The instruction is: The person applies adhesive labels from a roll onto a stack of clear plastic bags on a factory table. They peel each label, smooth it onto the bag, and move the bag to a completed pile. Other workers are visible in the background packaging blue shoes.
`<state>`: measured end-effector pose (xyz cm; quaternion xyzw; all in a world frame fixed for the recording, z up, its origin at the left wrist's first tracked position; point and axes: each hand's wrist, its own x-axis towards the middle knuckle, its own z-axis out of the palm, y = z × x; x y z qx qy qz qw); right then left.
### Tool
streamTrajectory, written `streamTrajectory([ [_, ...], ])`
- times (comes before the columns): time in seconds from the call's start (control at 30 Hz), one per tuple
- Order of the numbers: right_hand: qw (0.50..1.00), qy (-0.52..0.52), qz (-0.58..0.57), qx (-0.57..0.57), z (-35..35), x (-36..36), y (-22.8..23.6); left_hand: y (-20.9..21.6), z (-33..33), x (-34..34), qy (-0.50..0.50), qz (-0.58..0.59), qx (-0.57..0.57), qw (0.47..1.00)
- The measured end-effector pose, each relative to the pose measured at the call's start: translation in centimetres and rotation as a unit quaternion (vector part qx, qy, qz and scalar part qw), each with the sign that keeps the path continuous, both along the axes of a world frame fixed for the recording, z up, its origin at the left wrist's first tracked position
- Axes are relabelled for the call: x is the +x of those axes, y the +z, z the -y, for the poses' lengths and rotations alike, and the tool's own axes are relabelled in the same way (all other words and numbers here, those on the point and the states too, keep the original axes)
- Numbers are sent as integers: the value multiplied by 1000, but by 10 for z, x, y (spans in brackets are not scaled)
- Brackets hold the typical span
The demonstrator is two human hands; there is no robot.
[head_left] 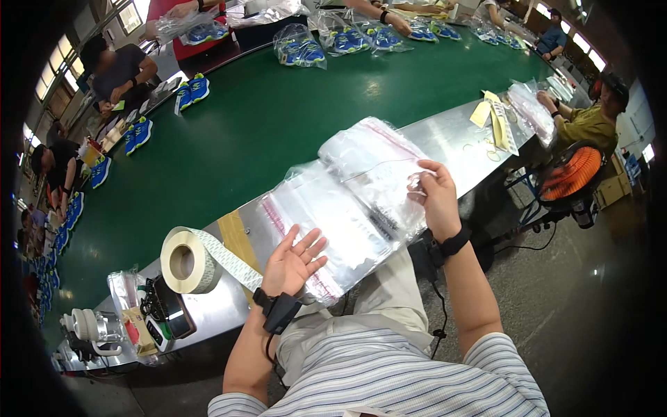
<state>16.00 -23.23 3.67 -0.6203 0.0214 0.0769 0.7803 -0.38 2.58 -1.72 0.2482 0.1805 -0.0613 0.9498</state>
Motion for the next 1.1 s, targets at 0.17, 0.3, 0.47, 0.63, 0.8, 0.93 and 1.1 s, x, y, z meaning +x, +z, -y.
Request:
streamTrajectory([
  [0.17,843,-265,240,-401,38,-8,16,-2,-1,-8,-4,40,39,998],
  [0.3,632,63,541,-551,17,-38,-2,5,6,-10,19,34,52,998],
  [0.47,718,101,312,-615,7,-1,-11,30,-10,-88,-57,51,142,987],
  [0.63,968,-17,246,37,30,-13,52,8,-12,-165,-12,-257,286,923],
  [0.8,930,340,127,61,-7,-58,55,-23,26,-133,-86,-147,362,917],
  [0.93,819,499,183,-217,-56,-123,2,-6,34,-130,-59,-87,291,951],
  [1.1,809,561,-176,-13,-98,-128,-21,31,15,-125,-131,-70,380,913],
])
